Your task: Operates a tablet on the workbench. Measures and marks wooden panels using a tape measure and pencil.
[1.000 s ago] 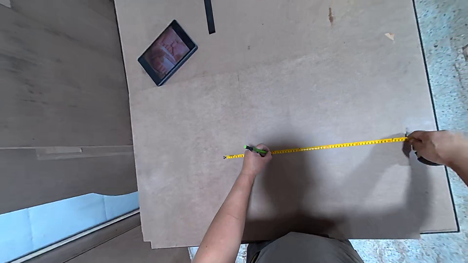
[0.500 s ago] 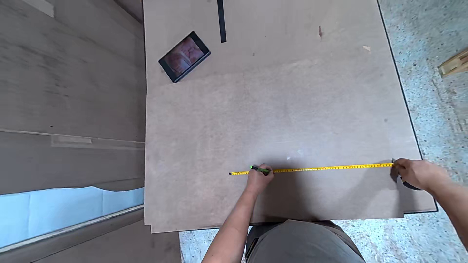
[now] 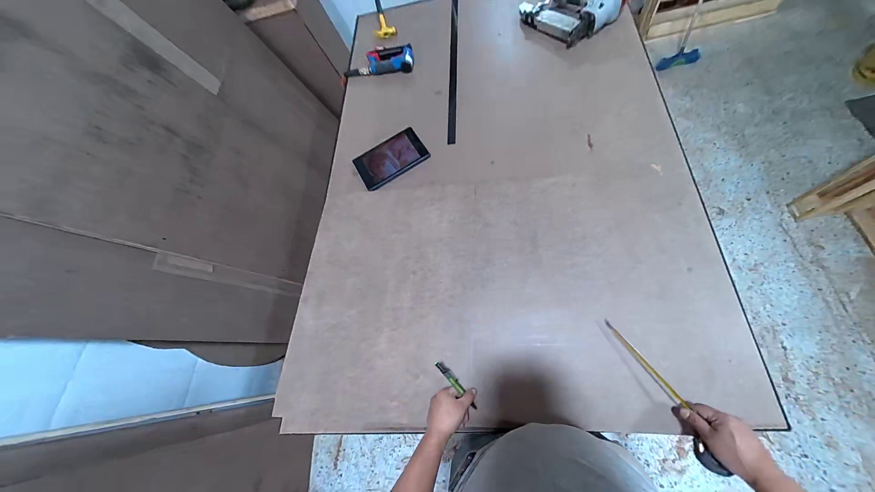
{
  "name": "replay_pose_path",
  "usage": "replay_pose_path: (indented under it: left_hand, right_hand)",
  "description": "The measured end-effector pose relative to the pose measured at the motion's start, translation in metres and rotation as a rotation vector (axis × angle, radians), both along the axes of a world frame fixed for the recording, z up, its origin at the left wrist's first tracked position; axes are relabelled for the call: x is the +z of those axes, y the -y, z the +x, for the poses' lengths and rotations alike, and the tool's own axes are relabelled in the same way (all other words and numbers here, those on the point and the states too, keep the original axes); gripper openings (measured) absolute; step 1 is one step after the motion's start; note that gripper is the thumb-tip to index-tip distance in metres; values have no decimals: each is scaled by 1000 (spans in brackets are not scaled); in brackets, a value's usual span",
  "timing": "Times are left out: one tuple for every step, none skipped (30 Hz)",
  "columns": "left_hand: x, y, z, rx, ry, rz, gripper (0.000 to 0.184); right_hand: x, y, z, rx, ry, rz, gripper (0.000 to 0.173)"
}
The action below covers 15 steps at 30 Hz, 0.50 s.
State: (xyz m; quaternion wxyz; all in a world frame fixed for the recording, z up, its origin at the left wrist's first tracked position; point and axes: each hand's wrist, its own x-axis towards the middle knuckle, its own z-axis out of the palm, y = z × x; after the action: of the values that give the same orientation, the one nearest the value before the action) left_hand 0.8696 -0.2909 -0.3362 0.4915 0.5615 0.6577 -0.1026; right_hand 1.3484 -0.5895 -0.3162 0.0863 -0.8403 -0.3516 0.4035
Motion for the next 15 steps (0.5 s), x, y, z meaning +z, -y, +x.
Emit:
replay_pose_path:
  left_hand:
    - [0,5,-6,37,-48,-12,49]
    - [-1,9,-11,67,-93,-10,51]
    - [-1,9,-14,92,-136,6,53]
    - [0,8,-15,111,-180,41,56]
    - [4,6,-16,134,-224,89,59]
    - [8,5,-16,171,-250,150,61]
    - [12,6,-17,218,-255,216,61]
    - [15,10,-19,253,-253,276,57]
    - [17,16,-22,269,-249,316,52]
    - [18,24,-26,273,-242,326,47]
    - [18,35,-31,267,-231,317,43]
    - [15,48,-37,258,-218,299,41]
    - [12,62,-44,259,-203,266,39]
    - [9,77,-51,269,-184,231,37]
    - [6,93,-58,279,-168,197,37]
  right_hand:
    - [-4,1,-8,-13,-21,13,41]
    - [-7,-1,-15,-15,-45,26,41]
    - [-11,-4,-20,-2,-62,43,41]
    - [-13,-9,-25,18,-83,62,40]
    - [-14,-15,-29,45,-108,87,40]
    - [-15,-19,-32,75,-134,110,41]
    - [-15,-23,-36,101,-155,128,42]
    - [-14,-27,-39,121,-170,142,43]
    - [-13,-30,-40,133,-179,154,43]
    - [-12,-33,-41,137,-189,162,44]
    - [-12,-34,-42,134,-197,165,44]
    - [-12,-34,-42,128,-203,169,45]
    - [-12,-32,-42,131,-201,163,45]
    - [-10,-29,-42,139,-191,145,45]
    - [-8,-24,-43,139,-174,128,45]
